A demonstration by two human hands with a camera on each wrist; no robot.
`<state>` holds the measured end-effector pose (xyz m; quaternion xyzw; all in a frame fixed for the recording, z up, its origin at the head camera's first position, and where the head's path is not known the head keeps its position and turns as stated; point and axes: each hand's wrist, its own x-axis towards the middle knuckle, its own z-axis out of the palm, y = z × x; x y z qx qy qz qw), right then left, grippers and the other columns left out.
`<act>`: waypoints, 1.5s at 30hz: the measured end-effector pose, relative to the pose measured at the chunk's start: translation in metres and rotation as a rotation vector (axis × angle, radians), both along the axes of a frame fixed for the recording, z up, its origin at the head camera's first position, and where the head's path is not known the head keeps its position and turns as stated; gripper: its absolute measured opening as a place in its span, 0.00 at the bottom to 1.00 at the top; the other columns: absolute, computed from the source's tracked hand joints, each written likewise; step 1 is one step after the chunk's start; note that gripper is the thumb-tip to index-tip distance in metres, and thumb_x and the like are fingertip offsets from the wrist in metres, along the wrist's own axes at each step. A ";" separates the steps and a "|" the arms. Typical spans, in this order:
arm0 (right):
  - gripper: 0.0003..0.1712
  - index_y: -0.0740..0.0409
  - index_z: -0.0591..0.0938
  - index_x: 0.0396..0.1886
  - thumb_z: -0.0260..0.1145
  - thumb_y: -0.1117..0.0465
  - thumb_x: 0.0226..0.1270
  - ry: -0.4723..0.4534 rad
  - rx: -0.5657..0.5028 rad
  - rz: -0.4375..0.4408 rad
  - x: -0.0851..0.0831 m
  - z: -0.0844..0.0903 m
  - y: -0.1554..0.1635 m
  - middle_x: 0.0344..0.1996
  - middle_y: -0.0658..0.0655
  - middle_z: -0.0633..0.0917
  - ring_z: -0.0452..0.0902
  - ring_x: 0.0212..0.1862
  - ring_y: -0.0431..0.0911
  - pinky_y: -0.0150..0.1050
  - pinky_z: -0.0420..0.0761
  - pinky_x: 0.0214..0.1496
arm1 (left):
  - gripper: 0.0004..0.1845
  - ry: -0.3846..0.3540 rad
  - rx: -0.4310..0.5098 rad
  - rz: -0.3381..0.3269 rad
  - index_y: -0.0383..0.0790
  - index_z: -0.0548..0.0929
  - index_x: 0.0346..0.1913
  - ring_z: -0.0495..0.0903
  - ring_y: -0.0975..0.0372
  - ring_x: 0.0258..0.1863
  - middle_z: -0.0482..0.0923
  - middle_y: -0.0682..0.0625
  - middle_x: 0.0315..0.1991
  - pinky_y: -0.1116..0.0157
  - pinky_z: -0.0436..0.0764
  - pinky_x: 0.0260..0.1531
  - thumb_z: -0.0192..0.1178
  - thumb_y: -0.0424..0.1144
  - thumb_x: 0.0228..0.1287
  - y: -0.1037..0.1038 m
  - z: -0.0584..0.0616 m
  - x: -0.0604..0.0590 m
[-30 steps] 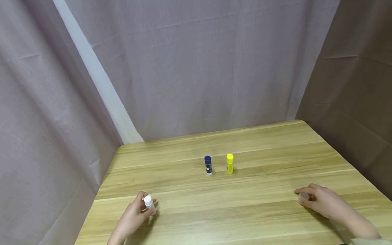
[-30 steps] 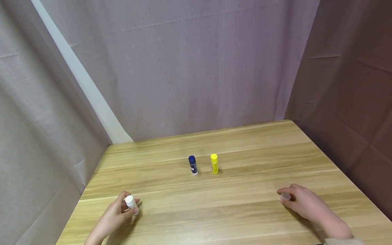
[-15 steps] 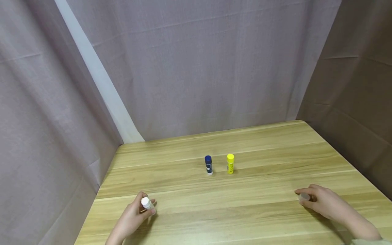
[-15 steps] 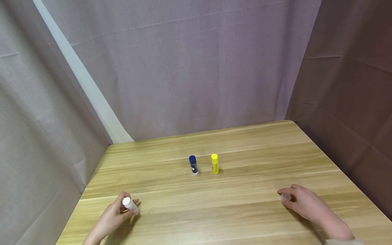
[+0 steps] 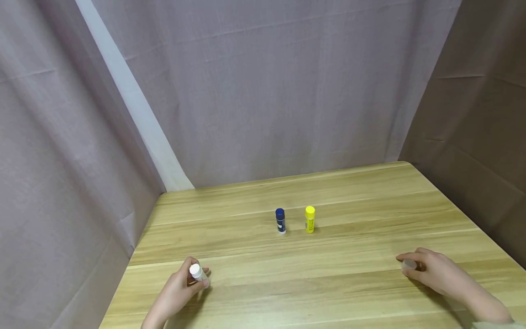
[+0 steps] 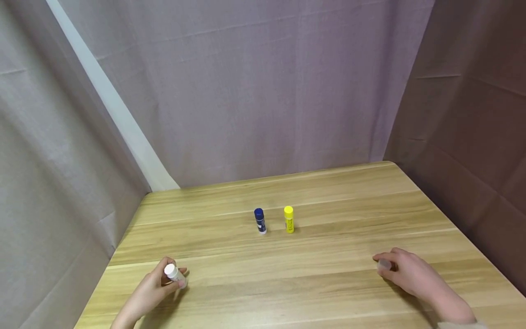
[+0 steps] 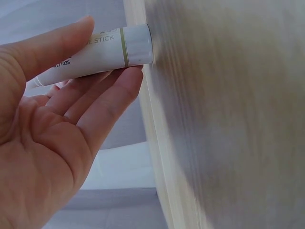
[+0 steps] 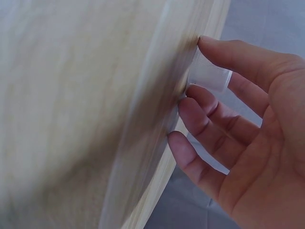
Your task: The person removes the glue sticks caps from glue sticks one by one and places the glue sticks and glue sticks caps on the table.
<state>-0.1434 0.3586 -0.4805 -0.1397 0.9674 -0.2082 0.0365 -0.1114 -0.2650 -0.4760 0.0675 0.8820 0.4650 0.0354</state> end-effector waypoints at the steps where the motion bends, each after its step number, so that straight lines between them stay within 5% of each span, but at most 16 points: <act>1: 0.18 0.53 0.87 0.53 0.71 0.51 0.67 0.000 0.000 0.001 0.000 0.000 0.000 0.34 0.46 0.78 0.69 0.32 0.32 0.36 0.72 0.31 | 0.18 0.000 -0.006 -0.001 0.38 0.72 0.47 0.84 0.47 0.51 0.83 0.36 0.53 0.51 0.81 0.53 0.70 0.36 0.62 0.000 0.000 0.000; 16: 0.18 0.53 0.86 0.52 0.73 0.52 0.65 0.019 -0.011 0.005 -0.001 -0.006 0.004 0.34 0.47 0.78 0.68 0.32 0.32 0.35 0.71 0.31 | 0.19 0.009 -0.025 0.045 0.38 0.73 0.46 0.86 0.51 0.47 0.86 0.42 0.47 0.53 0.82 0.51 0.73 0.35 0.59 0.006 0.002 0.000; 23: 0.19 0.54 0.86 0.51 0.74 0.53 0.63 0.014 0.000 0.013 -0.001 -0.005 0.004 0.36 0.47 0.79 0.70 0.34 0.33 0.36 0.74 0.33 | 0.21 -0.012 -0.013 0.062 0.39 0.73 0.50 0.83 0.47 0.53 0.83 0.41 0.51 0.50 0.81 0.54 0.73 0.36 0.59 0.007 0.006 0.003; 30: 0.25 0.57 0.83 0.56 0.74 0.52 0.63 -0.045 -0.003 0.007 -0.002 0.000 0.003 0.38 0.48 0.79 0.73 0.37 0.36 0.36 0.75 0.35 | 0.22 0.048 -0.049 0.101 0.43 0.74 0.47 0.78 0.50 0.60 0.84 0.45 0.54 0.47 0.70 0.65 0.76 0.39 0.56 0.008 0.027 0.006; 38: 0.27 0.59 0.83 0.56 0.78 0.56 0.57 0.045 -0.002 0.018 -0.002 0.004 -0.004 0.38 0.48 0.80 0.76 0.39 0.39 0.38 0.78 0.37 | 0.24 0.177 -0.154 0.103 0.42 0.74 0.52 0.77 0.45 0.61 0.82 0.48 0.56 0.39 0.70 0.62 0.75 0.43 0.58 0.005 0.060 0.009; 45: 0.28 0.59 0.82 0.57 0.78 0.56 0.57 0.031 -0.020 0.015 -0.001 0.008 -0.007 0.39 0.48 0.79 0.75 0.37 0.36 0.37 0.77 0.35 | 0.23 0.266 -0.197 0.104 0.43 0.78 0.53 0.78 0.45 0.61 0.82 0.50 0.56 0.41 0.72 0.61 0.75 0.42 0.58 0.015 0.074 0.010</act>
